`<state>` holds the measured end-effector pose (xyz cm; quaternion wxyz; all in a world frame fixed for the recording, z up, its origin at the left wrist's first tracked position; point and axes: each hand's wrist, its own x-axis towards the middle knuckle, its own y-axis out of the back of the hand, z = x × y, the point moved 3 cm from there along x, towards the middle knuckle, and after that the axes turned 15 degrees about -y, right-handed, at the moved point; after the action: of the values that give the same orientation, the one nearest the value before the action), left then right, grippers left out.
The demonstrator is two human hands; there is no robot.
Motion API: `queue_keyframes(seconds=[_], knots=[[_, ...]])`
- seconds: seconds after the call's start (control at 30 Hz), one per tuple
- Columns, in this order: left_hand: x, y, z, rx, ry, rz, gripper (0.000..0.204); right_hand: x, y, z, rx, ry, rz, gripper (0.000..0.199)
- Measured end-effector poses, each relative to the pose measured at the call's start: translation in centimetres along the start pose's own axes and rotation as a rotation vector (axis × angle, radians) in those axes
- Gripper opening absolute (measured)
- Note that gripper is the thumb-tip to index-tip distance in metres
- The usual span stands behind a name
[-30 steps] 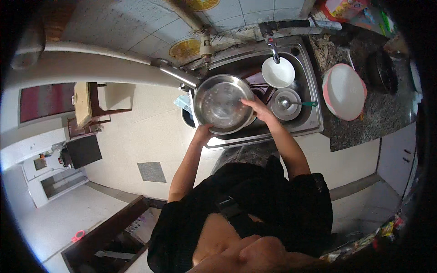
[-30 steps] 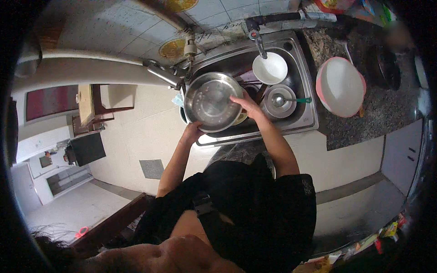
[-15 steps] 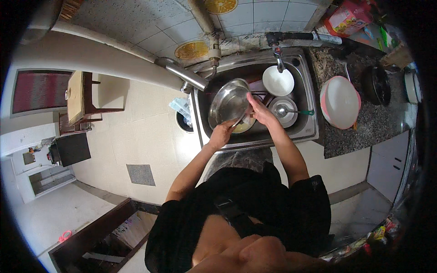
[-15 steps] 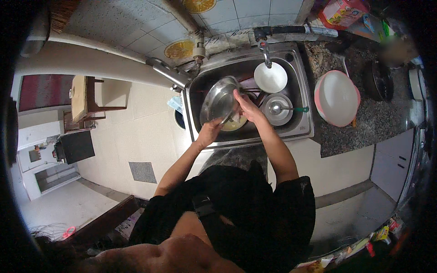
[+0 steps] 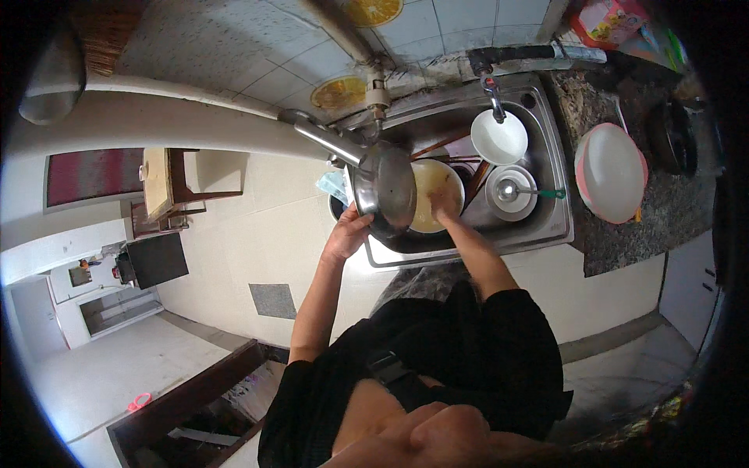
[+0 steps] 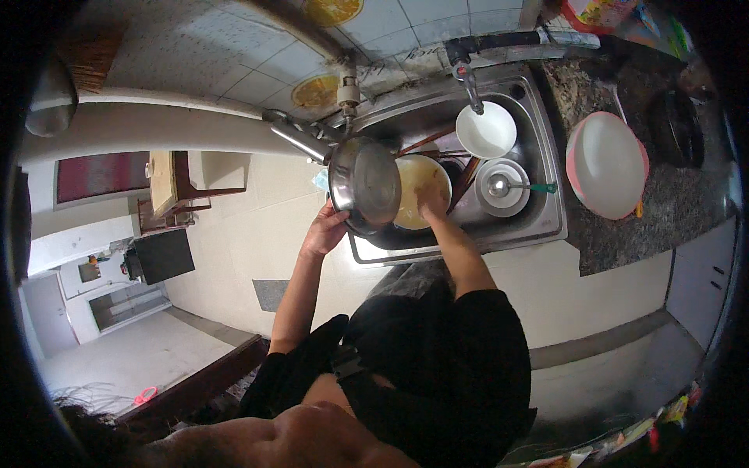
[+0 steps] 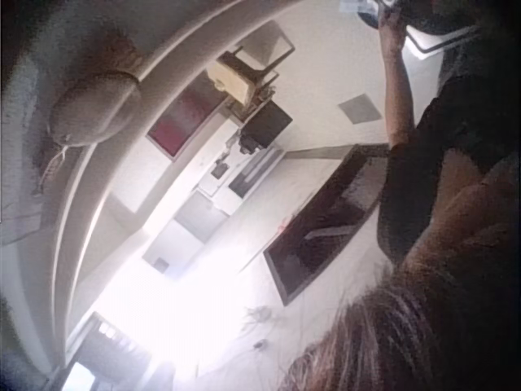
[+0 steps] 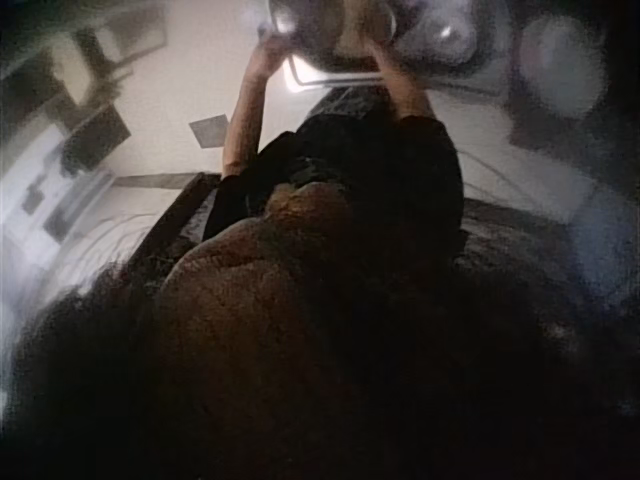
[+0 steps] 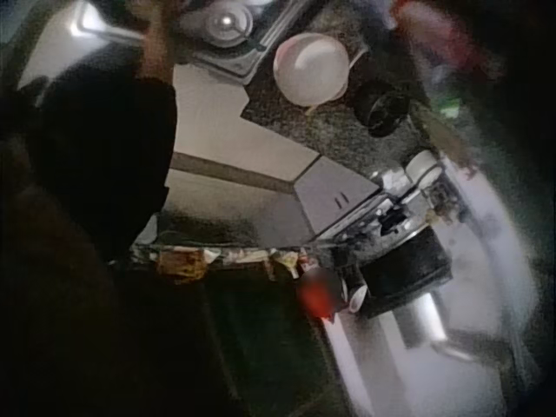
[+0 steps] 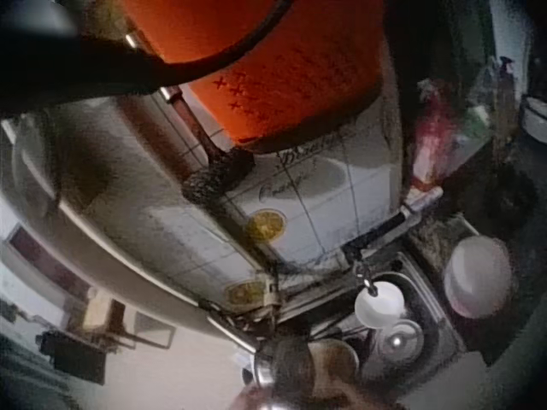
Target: The person washes several bowls, a pot lid, and a pair of chopsticks in a sink by hand and using a dish brush under running water, then discards a small item into a trash can.
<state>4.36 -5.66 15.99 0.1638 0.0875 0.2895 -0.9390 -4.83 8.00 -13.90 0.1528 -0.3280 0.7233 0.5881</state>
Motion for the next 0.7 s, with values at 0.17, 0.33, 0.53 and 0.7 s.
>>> queue_keyframes(seconds=[0.17,0.33,0.53,0.7], knots=[[1.3,0.2,-0.6,0.07,-0.034,-0.018,0.048,-8.7,12.1,-0.3,0.916,0.256,-0.208,0.044],[2.7,-2.2,-2.0,0.161,-0.086,-0.053,0.043,-19.4,22.0,-6.1,1.106,0.689,0.025,0.039],[2.8,-0.4,-2.9,0.325,0.202,-0.061,0.03,-17.7,24.4,-10.2,0.676,0.559,0.761,0.021],[2.8,-3.5,-1.7,0.184,0.088,-0.048,0.045,-4.8,22.1,-5.2,1.198,0.101,0.147,0.023]])
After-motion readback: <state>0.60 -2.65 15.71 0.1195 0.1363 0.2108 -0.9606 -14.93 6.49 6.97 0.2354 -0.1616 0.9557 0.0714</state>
